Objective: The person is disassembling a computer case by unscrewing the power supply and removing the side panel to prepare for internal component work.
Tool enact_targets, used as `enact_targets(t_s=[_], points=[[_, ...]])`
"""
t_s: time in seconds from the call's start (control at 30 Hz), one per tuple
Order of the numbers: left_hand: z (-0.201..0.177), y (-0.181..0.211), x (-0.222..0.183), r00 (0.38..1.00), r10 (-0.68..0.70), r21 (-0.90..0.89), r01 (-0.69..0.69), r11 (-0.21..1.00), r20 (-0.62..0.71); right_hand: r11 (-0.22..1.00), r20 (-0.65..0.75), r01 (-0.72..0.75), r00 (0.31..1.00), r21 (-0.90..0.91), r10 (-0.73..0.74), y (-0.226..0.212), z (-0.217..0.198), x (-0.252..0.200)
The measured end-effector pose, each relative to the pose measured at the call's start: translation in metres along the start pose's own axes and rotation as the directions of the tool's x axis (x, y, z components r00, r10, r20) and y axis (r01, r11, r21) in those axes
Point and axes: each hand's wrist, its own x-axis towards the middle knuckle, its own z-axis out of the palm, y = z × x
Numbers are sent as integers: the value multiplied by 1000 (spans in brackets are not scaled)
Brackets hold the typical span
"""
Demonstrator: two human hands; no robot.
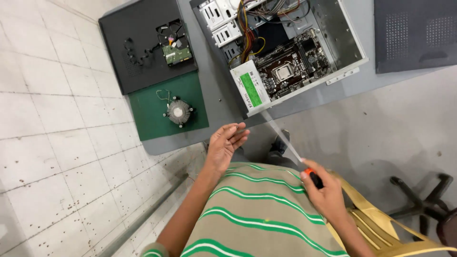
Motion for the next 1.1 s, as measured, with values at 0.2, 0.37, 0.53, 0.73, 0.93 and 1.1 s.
enact_targets(t_s=[0.2, 0.37, 0.53, 0.73, 0.93, 1.1], points=[[14, -23, -10, 995, -64, -2, 64, 998, -79, 997, 122, 72, 990, -26, -69, 28, -11, -12], [28, -36, -12, 979, -51, 111, 74, 991, -198, 993, 159, 110, 982, -49, -101, 51, -19, -12], [38, -45, -4, 978, -92, 187, 128, 974, -190, 990, 170, 47, 985, -135, -24, 67, -19, -11], [22, -65, 15, 986, -72, 175, 97, 980, -148, 999, 57, 35, 998, -32, -33, 45, -23, -10], [14, -73, 36, 977, -27, -8, 26, 1000, -210, 993, 56, 78, 995, 88, -83, 56, 13, 5], [10, -74, 45, 972, -53, -78, 36, 996, -227, 987, 48, 76, 995, 141, -84, 41, 23, 6]])
